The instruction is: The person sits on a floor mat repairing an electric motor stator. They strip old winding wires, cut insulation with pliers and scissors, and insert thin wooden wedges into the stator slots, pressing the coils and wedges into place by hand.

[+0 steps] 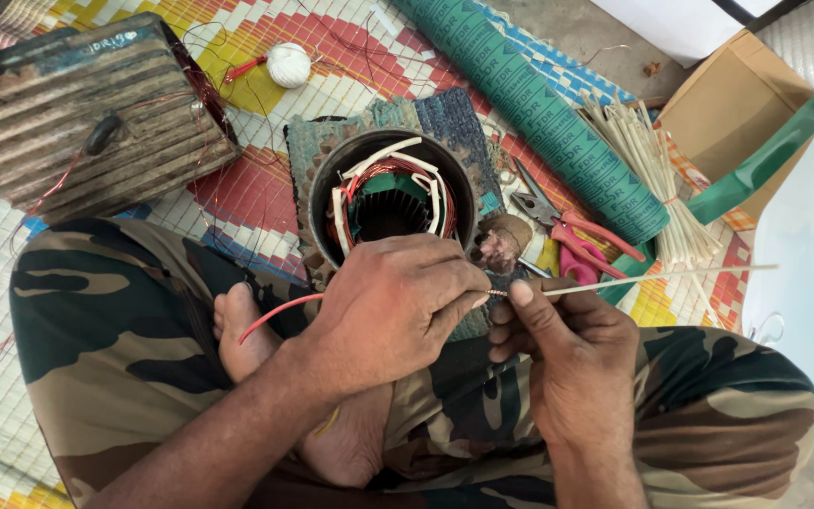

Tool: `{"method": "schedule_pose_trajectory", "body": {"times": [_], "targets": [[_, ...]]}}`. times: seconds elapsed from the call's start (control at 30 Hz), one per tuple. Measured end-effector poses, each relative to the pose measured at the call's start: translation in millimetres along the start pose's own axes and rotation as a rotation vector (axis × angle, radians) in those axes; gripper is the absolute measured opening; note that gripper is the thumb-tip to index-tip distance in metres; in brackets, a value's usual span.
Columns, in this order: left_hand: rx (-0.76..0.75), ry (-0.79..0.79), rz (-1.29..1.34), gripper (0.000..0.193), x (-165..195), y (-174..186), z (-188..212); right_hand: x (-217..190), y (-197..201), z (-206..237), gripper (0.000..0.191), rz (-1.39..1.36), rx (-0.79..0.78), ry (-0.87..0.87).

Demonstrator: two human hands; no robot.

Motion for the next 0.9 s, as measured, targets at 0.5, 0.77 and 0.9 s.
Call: {"method": "schedule_pose_trajectory", "body": {"times": [0.5, 0.77, 0.9], "targets": [[-0.015, -0.022, -0.020, 0.011, 1, 0, 0, 8, -16, -2, 0.036, 0.022, 0.020, -0.050], [-0.036, 0.024, 0.086, 0.013, -1, 6, 1, -9, -3, 4, 0.013, 0.028, -0.084, 0.077], [0.006, 0.037, 0.113, 0.011, -1, 4, 1, -9, -4, -1, 0.014, -0.009, -0.097, 0.062]]}}
Point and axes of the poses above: each hand's wrist, its own z-axis away from the middle knuckle, its own y-axis out of the back of the hand, x = y × z, the point moved 1 cm from there along -z, towards the middle knuckle, and after that the axes turned 7 degrees about -y, right-handed, at the moved point
